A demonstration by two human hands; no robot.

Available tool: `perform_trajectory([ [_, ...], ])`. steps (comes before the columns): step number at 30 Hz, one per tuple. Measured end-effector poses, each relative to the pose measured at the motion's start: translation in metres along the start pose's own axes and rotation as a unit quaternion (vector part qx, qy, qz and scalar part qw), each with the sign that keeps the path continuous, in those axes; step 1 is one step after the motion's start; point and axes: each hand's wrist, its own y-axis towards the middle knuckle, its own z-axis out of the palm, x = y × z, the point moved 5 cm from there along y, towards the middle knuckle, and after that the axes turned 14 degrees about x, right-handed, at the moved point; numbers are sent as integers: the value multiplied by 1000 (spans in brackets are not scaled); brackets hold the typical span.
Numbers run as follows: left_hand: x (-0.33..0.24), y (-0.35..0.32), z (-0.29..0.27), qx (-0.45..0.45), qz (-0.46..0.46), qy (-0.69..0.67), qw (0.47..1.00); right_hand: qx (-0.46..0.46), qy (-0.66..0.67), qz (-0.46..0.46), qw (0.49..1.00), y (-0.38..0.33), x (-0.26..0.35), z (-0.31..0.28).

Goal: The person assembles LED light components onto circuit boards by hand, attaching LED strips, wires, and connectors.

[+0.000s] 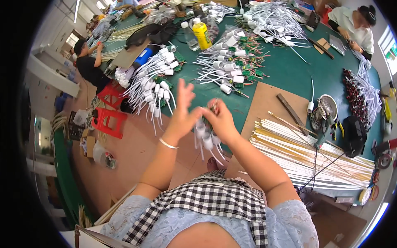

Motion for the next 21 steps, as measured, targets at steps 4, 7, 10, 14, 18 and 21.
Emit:
perform_trajectory([
  [4,-17,2,-31,-110,75,178,975,-102,188,-153,965,72,66,-14],
  [7,6,29,-4,-89,86,313,942,-211,195,-246,926,137,79,-61],
  [10,56,90,23,-81,46,385,918,-307,196,-269,892,200,46,-142],
  [14,140,166,41,2,-64,435,898,-419,184,-169,873,219,-4,-184],
  [18,152,182,42,18,5,361,932,-391,249,-86,882,196,17,-173],
  [21,151,183,38,16,29,363,931,-464,91,-212,856,147,41,-162],
])
